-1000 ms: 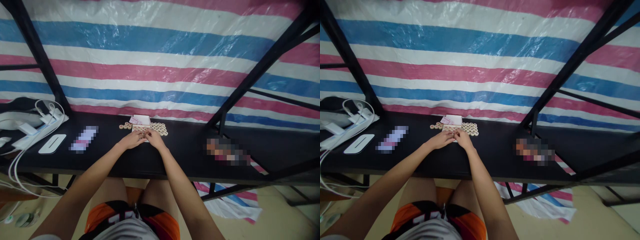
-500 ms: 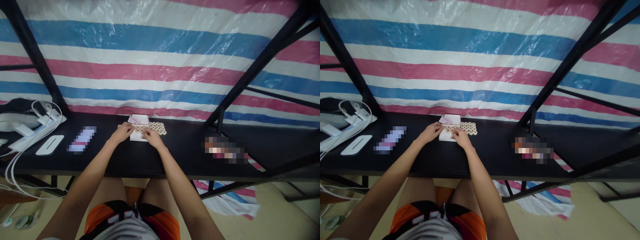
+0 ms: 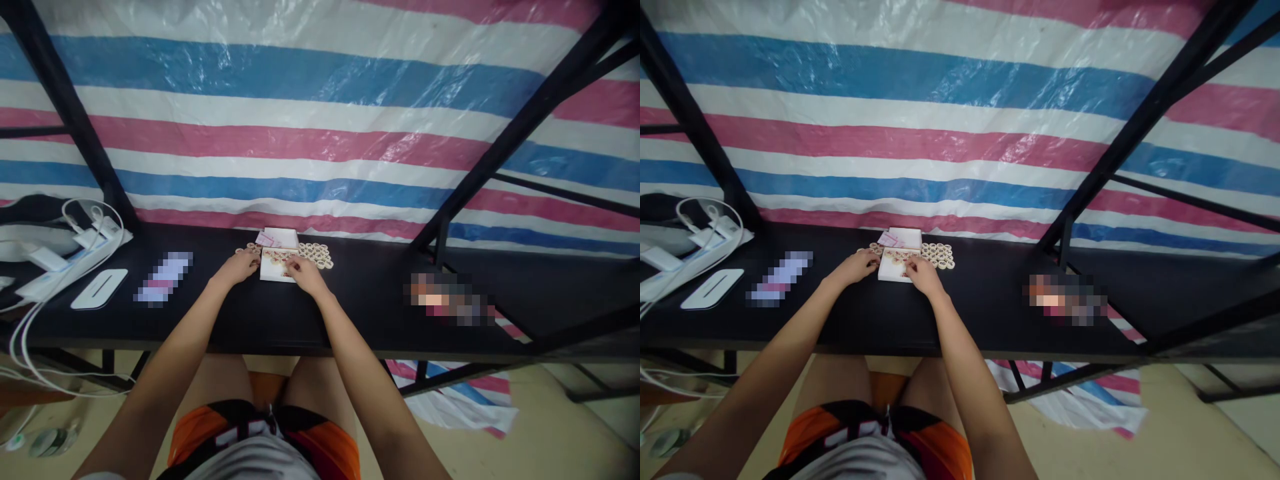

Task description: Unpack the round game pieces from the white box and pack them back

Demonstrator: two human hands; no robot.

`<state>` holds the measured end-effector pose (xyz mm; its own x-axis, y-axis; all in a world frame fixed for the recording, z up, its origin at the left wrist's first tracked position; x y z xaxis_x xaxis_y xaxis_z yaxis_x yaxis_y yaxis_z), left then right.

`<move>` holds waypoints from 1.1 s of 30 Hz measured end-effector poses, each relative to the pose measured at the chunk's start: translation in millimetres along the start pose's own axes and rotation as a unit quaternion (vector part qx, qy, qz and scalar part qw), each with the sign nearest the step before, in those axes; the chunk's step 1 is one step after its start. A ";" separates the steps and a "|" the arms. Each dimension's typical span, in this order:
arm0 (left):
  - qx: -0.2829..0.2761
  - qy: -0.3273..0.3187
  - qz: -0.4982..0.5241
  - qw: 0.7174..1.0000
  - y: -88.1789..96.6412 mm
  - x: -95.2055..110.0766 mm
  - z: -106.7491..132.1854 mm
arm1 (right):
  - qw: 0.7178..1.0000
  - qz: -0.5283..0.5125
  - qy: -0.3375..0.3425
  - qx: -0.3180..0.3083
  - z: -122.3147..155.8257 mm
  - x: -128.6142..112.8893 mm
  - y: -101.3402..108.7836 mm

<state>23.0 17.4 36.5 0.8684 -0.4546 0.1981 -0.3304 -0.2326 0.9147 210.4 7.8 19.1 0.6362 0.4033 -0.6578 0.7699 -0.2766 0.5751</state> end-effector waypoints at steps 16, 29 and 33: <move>0.056 0.224 -0.085 0.969 29.7 -63.4 11.4 | 1.000 -0.007 0.008 -0.002 1.2 -2.2 0.9; 0.129 0.198 0.080 0.968 4.7 -84.8 -6.7 | 1.000 0.002 0.013 -0.002 0.7 0.2 -0.8; 0.140 0.226 0.132 0.955 3.1 -84.4 -6.2 | 1.000 0.007 0.015 -0.004 0.6 -0.7 -0.7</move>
<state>-49.1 60.4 24.8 0.7916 -0.1272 0.5977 -0.5904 -0.4117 0.6943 209.5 7.1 18.8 0.6452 0.4254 -0.6346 0.7603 -0.2760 0.5880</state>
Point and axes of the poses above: each hand's wrist, its own z-axis away from the middle knuckle, its own y-axis out of the back of the hand, x = y × z, the point moved 6 cm from there along -z, towards the middle knuckle, and after that the axes turned 12 degrees about x, right-handed, at the moved point
